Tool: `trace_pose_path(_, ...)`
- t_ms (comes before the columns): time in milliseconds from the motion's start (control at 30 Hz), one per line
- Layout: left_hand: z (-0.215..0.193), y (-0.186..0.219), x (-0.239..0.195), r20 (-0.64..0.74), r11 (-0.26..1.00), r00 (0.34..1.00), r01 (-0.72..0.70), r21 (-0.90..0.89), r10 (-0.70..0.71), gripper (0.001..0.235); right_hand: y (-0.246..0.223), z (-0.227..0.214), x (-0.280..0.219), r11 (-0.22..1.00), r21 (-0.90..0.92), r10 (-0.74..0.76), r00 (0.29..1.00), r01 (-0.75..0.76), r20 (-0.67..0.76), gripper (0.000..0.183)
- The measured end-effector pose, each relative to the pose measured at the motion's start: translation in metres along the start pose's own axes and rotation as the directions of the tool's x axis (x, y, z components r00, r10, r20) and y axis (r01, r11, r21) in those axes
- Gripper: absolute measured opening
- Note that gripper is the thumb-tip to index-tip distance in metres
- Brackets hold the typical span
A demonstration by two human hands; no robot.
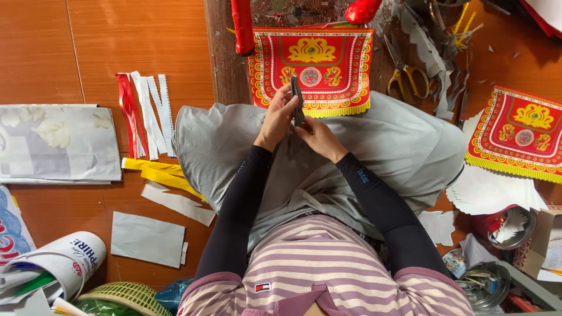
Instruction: The recorder is cutting paper strips and gluing them to decorative banners to be attached to a larger figure.
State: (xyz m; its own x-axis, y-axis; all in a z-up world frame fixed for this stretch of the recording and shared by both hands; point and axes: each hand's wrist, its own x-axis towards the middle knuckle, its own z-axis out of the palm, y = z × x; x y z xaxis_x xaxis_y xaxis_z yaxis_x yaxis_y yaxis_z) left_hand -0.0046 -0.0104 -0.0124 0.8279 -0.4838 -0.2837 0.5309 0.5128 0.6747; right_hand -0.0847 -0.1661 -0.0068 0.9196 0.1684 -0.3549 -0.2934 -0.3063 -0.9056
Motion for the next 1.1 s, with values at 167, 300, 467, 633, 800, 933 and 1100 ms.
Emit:
trace_pose_path(167, -0.012, -0.012, 0.006, -0.075, 0.999, 0.997, 0.027, -0.033, -0.029, 0.043, -0.003, 0.000, 0.002, 1.000, 0.028, -0.004, 1.000, 0.004, -0.030, 0.027)
trace_pose_path(300, -0.013, -0.008, 0.004, -0.043, 0.986, 0.997, 0.060, -0.153, -0.068, 0.033, 0.021, -0.001, 0.002, 0.995, -0.095, -0.030, 0.997, 0.023, -0.069, 0.022)
trace_pose_path(467, -0.009, -0.004, 0.004, -0.076, 0.980, 0.993, 0.070, -0.188, -0.086, 0.027, 0.008, -0.002, -0.001, 0.989, -0.147, 0.010, 0.993, -0.027, -0.117, 0.024)
trace_pose_path(633, -0.012, -0.011, 0.007, -0.099, 0.987, 0.992, 0.059, -0.152, -0.074, 0.025, -0.018, -0.003, -0.002, 1.000, 0.018, -0.019, 0.992, 0.021, -0.124, 0.024)
trace_pose_path(800, 0.001, 0.003, 0.000, -0.078, 0.995, 0.996, 0.026, -0.097, -0.034, 0.030, -0.017, -0.001, -0.001, 0.998, -0.001, -0.069, 0.978, 0.070, -0.198, 0.031)
trace_pose_path(933, -0.002, -0.011, 0.001, -0.087, 0.985, 0.996, -0.004, 0.170, 0.019, 0.026, -0.036, -0.008, 0.001, 0.989, 0.008, -0.141, 0.943, 0.150, -0.301, 0.035)
trace_pose_path(1100, 0.019, -0.007, -0.006, -0.070, 0.777, 0.979, -0.108, 0.620, 0.192, 0.019, -0.045, -0.013, 0.012, 0.942, -0.204, -0.332, 0.817, 0.265, -0.472, 0.046)
